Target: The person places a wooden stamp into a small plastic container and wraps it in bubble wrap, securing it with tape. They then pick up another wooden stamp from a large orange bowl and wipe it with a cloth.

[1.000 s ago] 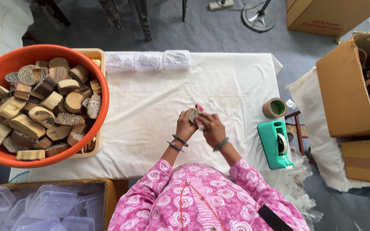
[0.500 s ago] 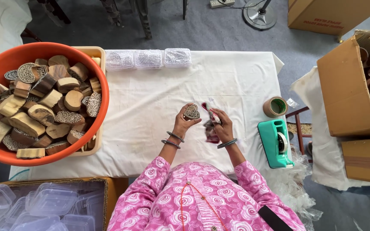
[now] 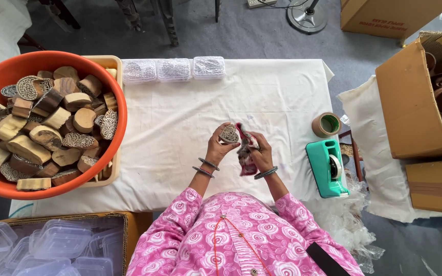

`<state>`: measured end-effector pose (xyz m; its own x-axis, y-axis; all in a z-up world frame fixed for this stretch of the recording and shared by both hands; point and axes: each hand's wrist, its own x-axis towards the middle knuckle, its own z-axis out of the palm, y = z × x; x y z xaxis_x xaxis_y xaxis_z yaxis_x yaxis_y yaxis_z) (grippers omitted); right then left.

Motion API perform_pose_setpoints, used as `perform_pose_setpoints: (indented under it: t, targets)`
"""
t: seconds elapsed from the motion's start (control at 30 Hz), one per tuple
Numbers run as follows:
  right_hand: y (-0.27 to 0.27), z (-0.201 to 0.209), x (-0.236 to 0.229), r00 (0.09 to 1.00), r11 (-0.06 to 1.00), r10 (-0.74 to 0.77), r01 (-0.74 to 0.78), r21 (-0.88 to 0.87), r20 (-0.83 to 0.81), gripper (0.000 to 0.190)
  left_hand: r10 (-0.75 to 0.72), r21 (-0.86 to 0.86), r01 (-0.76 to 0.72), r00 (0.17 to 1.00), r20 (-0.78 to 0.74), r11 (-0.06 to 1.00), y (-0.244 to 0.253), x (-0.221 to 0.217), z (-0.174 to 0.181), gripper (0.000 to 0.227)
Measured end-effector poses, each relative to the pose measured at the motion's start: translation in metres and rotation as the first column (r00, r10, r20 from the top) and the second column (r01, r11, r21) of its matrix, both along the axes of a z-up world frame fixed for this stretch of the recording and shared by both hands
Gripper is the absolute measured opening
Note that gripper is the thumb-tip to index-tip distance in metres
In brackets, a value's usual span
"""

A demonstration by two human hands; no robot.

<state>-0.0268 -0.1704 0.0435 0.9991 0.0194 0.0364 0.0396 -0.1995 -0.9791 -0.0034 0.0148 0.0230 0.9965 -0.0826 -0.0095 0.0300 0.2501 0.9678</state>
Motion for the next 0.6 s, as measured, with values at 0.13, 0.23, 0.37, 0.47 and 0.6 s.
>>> perform_pose_setpoints:
  t: [0.13, 0.23, 0.37, 0.47, 0.6]
  targets:
    - [0.018, 0.02, -0.009, 0.972, 0.977, 0.035, 0.015, -0.214, 0.231, 0.05, 0.062, 0.284, -0.098, 0.989, 0.133, 0.954, -0.011, 0.002, 0.003, 0.075]
    - [0.019, 0.029, -0.019, 0.932, 0.877, 0.155, 0.023, -0.48, 0.327, 0.057, 0.14, 0.479, -0.232, 0.965, 0.22, 0.846, -0.01, 0.003, 0.001, 0.073]
    - [0.019, 0.031, -0.023, 0.919, 0.814, 0.205, 0.031, -0.58, 0.337, 0.061, 0.102, 0.556, -0.217, 0.968, 0.23, 0.802, -0.011, -0.001, 0.003, 0.068]
    - [0.028, 0.039, -0.024, 0.903, 0.8, 0.235, 0.03, -0.6, 0.359, 0.058, 0.043, 0.61, -0.18, 0.972, 0.233, 0.772, -0.014, -0.001, -0.014, 0.062]
    - [0.03, 0.047, -0.014, 0.867, 0.787, 0.299, 0.013, -0.617, 0.399, 0.055, -0.042, 0.69, -0.148, 0.967, 0.251, 0.709, -0.014, 0.0, -0.024, 0.059]
